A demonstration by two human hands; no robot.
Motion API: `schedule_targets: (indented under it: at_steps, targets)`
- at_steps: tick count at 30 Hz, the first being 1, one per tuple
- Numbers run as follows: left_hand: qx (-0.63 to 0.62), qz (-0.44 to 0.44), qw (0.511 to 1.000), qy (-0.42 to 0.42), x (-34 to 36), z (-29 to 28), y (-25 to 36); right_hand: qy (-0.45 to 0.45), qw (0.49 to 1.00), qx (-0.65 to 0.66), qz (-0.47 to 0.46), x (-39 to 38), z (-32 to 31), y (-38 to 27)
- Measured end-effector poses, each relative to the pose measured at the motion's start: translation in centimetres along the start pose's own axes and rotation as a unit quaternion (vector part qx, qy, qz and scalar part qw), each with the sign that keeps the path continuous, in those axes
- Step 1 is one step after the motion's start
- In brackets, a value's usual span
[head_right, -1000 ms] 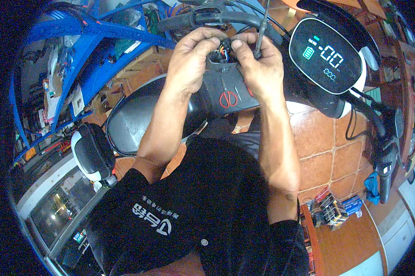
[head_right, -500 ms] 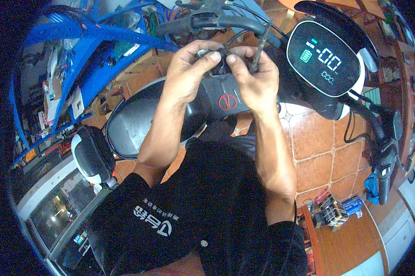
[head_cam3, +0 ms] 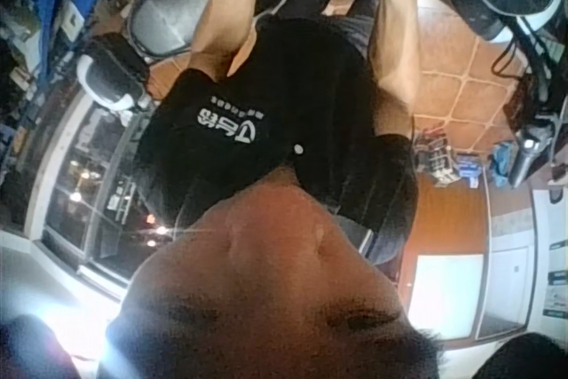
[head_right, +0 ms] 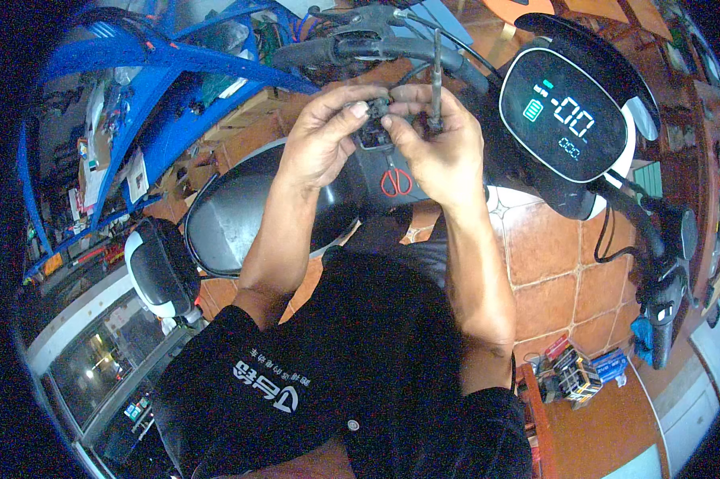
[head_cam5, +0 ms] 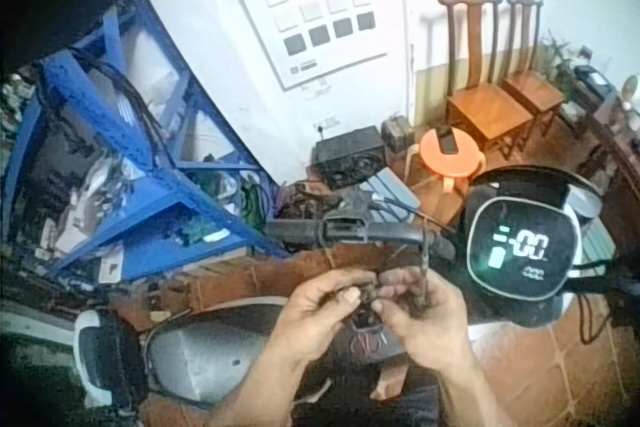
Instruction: The person repairs the wiring of an electric scooter's handlebar control unit. They use a screwdriver to open the casing, a spring tool to adjust internal components, and scissors to trim wires. The scooter's digital display remains powered on throughout the process.
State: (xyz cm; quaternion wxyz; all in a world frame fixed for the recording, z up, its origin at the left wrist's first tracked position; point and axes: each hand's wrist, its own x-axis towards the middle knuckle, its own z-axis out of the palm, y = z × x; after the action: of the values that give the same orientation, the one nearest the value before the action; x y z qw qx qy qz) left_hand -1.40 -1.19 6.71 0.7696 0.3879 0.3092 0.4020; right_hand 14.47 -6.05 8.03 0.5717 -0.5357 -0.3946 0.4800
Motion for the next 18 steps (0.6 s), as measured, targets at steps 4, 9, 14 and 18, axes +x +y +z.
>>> schedule_targets:
  at_steps: [4, 9, 14, 18]
  targets:
    - [0.091, 0.049, 0.995, 0.016, -0.1, -0.3, -0.3, 0.002, 0.999, -0.036, -0.017, 0.0, 0.0, 0.6]
    - [0.174, 0.051, 0.983, -0.003, -0.6, -0.6, 0.8, -0.004, 0.997, -0.075, 0.003, -0.2, 0.3, -0.4]
    - [0.144, 0.026, 0.989, -0.018, -0.5, -0.9, 1.2, -0.007, 0.998, -0.068, -0.014, -0.2, 0.4, -0.4]
    - [0.139, 0.028, 0.990, -0.022, -0.6, -0.9, 1.1, -0.026, 0.997, -0.075, 0.012, 0.2, -0.1, -0.6]
